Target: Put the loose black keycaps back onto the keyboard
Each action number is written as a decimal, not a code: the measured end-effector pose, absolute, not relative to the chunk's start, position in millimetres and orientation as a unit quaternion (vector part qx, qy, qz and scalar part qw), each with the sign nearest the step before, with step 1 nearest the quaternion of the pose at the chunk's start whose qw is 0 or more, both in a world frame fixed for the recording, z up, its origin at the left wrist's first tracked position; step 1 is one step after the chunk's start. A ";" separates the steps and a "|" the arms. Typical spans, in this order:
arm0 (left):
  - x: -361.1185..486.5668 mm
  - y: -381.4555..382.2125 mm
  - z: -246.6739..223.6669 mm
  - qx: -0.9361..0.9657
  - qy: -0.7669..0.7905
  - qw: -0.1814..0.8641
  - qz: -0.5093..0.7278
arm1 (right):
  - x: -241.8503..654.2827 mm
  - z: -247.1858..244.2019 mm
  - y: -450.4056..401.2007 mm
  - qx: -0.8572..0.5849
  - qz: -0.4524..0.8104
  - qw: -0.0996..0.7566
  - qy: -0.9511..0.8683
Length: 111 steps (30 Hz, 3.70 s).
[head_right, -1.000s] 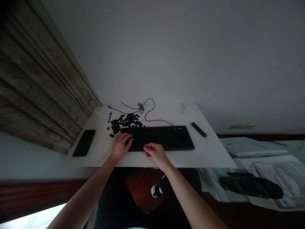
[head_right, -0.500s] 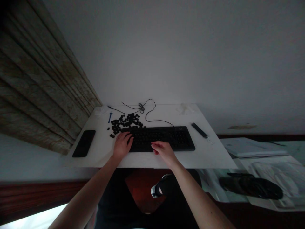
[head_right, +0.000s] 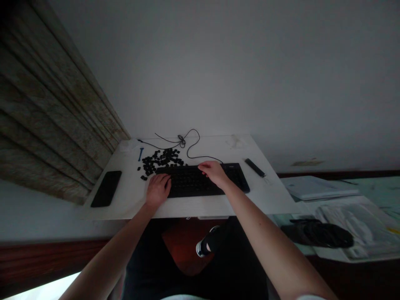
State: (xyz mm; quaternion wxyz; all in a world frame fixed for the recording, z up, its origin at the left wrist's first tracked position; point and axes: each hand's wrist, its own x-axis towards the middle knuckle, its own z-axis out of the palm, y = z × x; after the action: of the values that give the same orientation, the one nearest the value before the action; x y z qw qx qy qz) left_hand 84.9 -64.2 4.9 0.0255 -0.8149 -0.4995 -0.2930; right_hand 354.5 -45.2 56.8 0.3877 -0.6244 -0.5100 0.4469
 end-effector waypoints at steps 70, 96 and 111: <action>111.1 -71.0 5.8 -0.840 -0.481 0.010 -0.251 | 306.2 49.9 18.0 -0.698 0.481 0.187 -0.496; 111.1 -70.1 4.3 -0.839 -0.482 0.008 -0.253 | 304.4 46.1 19.8 -0.713 0.454 0.182 -0.502; 108.7 -69.0 5.5 -0.840 -0.482 -0.005 -0.248 | 300.8 51.2 11.6 -0.708 0.451 0.222 -0.495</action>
State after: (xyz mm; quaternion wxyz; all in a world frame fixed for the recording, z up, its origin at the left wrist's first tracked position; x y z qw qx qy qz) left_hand 108.7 -69.0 5.5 -0.0053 -0.8400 -0.4824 -0.2484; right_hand 300.8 11.6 51.2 0.2222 -0.7082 -0.4953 0.4513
